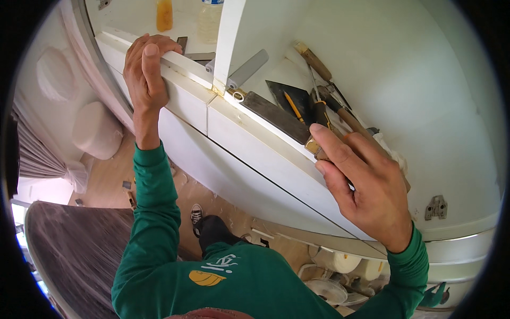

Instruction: The person uses a hand plane and a scraper tool to smooth the edges of a white cabinet frame. The person works along the top and side edges of the cabinet opening, occasionally reaching into a bag on the floor to retrieve different items.

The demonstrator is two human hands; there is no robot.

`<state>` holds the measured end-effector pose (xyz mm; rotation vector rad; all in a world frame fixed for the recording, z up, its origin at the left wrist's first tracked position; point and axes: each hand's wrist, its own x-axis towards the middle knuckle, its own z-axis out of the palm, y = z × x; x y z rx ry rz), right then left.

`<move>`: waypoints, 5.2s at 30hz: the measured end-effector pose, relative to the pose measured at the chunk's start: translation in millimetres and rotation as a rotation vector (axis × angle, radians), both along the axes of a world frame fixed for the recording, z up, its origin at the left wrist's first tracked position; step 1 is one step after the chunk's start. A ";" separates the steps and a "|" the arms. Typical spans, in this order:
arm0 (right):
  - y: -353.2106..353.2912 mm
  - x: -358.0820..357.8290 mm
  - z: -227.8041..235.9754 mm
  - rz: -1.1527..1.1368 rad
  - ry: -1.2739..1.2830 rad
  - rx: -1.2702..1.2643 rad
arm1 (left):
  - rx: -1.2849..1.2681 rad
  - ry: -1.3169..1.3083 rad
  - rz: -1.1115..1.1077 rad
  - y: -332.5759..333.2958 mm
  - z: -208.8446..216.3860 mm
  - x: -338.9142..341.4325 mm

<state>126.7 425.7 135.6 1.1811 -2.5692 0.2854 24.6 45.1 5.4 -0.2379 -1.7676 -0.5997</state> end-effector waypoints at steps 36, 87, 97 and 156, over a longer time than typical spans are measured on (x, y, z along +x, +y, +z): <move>-3.5 -0.5 0.7 0.025 -0.011 0.035 | -0.029 0.141 -0.037 -5.8 -5.0 -9.3; 39.6 25.5 33.3 -0.018 -0.136 -0.101 | 0.274 -0.170 0.153 16.7 19.3 100.4; 10.5 8.0 65.0 -0.021 -0.246 0.126 | -0.059 0.072 -0.062 -12.5 10.8 -3.5; -0.6 9.8 15.0 0.006 -0.110 -0.176 | 0.064 -0.082 -0.062 70.6 19.9 78.2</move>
